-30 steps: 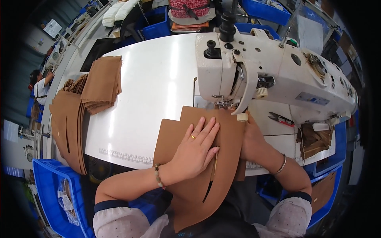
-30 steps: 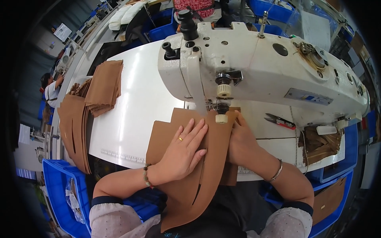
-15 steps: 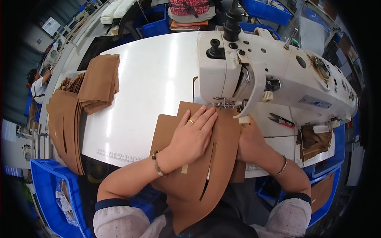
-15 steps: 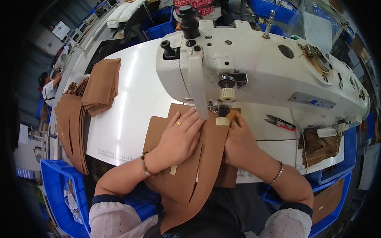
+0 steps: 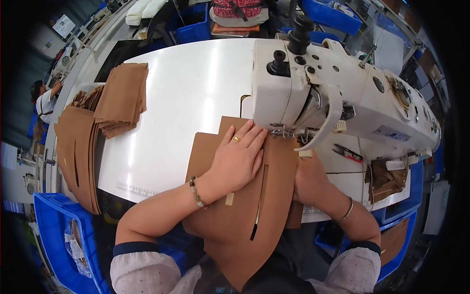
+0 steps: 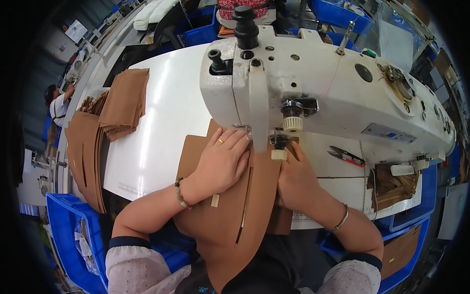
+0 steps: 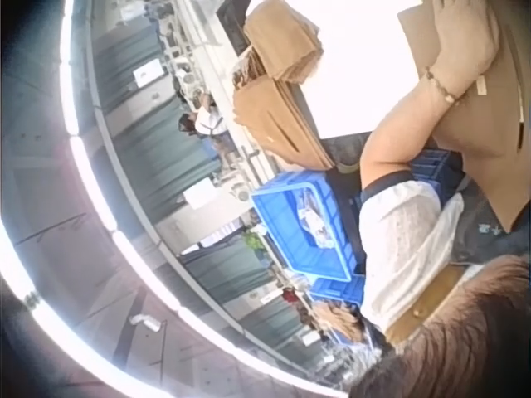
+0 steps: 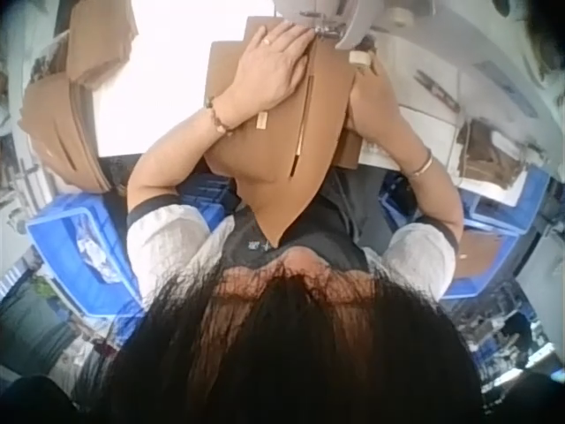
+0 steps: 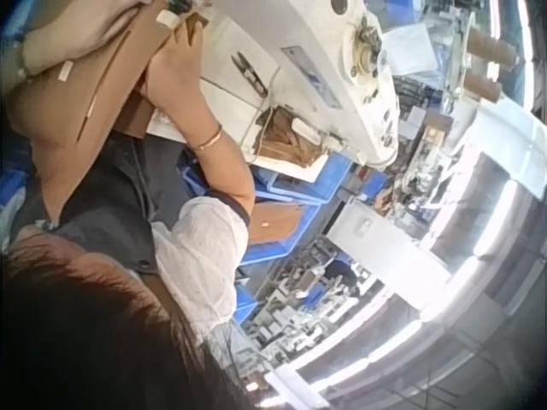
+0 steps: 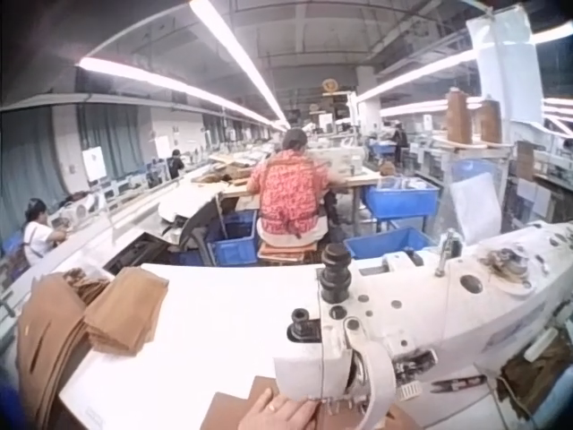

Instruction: Sewing a zipper onto a piece of brown leather or heavy fabric using an industrial sewing machine.

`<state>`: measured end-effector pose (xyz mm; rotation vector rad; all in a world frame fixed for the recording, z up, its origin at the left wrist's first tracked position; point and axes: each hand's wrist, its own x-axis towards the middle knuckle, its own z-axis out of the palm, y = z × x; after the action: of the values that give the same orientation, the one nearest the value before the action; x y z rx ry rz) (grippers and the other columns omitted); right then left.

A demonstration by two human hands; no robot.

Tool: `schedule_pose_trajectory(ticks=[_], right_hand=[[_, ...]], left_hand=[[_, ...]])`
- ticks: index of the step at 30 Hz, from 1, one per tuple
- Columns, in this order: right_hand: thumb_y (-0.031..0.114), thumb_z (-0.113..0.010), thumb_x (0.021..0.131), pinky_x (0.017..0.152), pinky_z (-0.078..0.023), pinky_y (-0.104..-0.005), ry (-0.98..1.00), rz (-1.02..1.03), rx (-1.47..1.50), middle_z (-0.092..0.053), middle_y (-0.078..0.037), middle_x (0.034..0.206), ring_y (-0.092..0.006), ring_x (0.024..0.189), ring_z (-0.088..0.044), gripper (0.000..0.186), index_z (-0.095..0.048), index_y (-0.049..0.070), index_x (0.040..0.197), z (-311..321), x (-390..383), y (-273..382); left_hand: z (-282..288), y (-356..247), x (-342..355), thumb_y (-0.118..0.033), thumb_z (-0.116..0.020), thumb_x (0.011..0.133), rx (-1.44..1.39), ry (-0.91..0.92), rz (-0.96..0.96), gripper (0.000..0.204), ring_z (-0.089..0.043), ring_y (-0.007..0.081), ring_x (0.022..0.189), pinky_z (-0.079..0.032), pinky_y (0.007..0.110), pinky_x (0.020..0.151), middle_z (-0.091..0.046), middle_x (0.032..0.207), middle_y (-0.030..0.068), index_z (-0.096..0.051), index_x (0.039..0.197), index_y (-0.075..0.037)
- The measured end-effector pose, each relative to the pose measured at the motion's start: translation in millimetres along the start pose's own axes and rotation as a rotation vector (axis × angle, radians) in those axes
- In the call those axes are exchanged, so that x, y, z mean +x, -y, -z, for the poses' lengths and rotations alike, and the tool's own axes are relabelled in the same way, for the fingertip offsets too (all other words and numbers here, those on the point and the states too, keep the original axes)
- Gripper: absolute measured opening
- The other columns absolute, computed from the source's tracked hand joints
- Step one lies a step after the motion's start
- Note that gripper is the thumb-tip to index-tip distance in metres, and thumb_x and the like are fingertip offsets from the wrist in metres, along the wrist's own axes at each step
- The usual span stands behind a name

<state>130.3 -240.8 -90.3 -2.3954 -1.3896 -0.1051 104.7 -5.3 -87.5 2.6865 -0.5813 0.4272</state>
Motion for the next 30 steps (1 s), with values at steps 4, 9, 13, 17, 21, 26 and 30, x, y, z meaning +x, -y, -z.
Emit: schedule_pose_trajectory(ticks=[4,9,13,17,21,26,30], right_hand=[[0.030,-0.078,0.076,0.112,-0.036,-0.0652,0.009,-0.024,-0.012,-0.067,-0.017,0.126,-0.0382,0.121,-0.060,0.071,-0.062,0.009,0.141,3.8,1.3,3.3],[0.028,-0.076,0.078,0.110,-0.036,-0.0646,0.028,-0.043,0.001,-0.071,-0.012,0.115,-0.0338,0.116,-0.064,0.076,-0.056,0.011,0.150,7.2,3.0,6.5],[0.028,-0.074,0.081,0.110,-0.036,-0.0650,-0.017,-0.012,-0.005,-0.073,-0.009,0.114,-0.0322,0.116,-0.066,0.073,-0.056,0.011,0.150,6.6,4.3,5.9],[0.026,-0.073,0.081,0.111,-0.036,-0.0638,-0.029,0.007,0.000,-0.072,-0.010,0.120,-0.0320,0.121,-0.064,0.072,-0.056,0.011,0.149,6.3,3.6,4.6],[0.026,-0.072,0.081,0.112,-0.035,-0.0618,-0.006,-0.034,0.004,-0.071,-0.010,0.125,-0.0311,0.125,-0.062,0.071,-0.057,0.010,0.148,6.9,3.3,5.0],[0.026,-0.071,0.081,0.117,-0.033,-0.0614,0.021,-0.011,0.075,-0.068,-0.010,0.134,-0.0307,0.134,-0.057,0.068,-0.058,0.008,0.145,8.7,3.1,4.6],[0.026,-0.070,0.083,0.119,-0.031,-0.0612,0.016,-0.008,0.076,-0.068,-0.009,0.134,-0.0285,0.135,-0.057,0.064,-0.059,0.008,0.144,9.7,3.5,4.9]], left_hand=[[-5.1,13.5,16.8,-0.014,-0.060,0.098,0.025,-0.019,0.025,0.030,-0.058,0.0360,0.120,-0.044,0.053,0.109,-0.065,0.122,0.0181,-0.063,0.125,-0.003],[-12.6,26.5,32.2,-0.022,-0.052,0.103,-0.024,0.084,0.082,0.044,-0.047,0.0363,0.143,-0.037,0.058,0.116,-0.052,0.152,0.0152,-0.054,0.144,-0.005],[-8.3,27.6,36.1,-0.021,-0.053,0.103,-0.027,0.083,0.074,0.045,-0.048,0.0367,0.142,-0.038,0.058,0.115,-0.052,0.151,0.0158,-0.053,0.145,-0.004],[13.1,17.2,13.3,-0.020,-0.057,0.103,-0.083,0.114,0.082,0.048,-0.047,0.0389,0.143,-0.039,0.058,0.115,-0.051,0.152,0.0182,-0.051,0.145,0.001],[18.2,-1.1,-18.1,-0.014,-0.063,0.098,-0.099,0.144,0.037,0.051,-0.047,0.0408,0.140,-0.037,0.058,0.116,-0.052,0.147,0.0200,-0.049,0.144,0.003],[8.4,2.6,-20.7,-0.016,-0.062,0.100,-0.155,0.136,0.046,0.057,-0.039,0.0407,0.148,-0.032,0.061,0.119,-0.045,0.157,0.0190,-0.044,0.151,0.000],[9.8,2.0,-18.2,-0.018,-0.060,0.101,-0.088,0.193,-0.005,0.051,-0.040,0.0399,0.149,-0.033,0.063,0.118,-0.045,0.159,0.0148,-0.050,0.150,-0.006]])
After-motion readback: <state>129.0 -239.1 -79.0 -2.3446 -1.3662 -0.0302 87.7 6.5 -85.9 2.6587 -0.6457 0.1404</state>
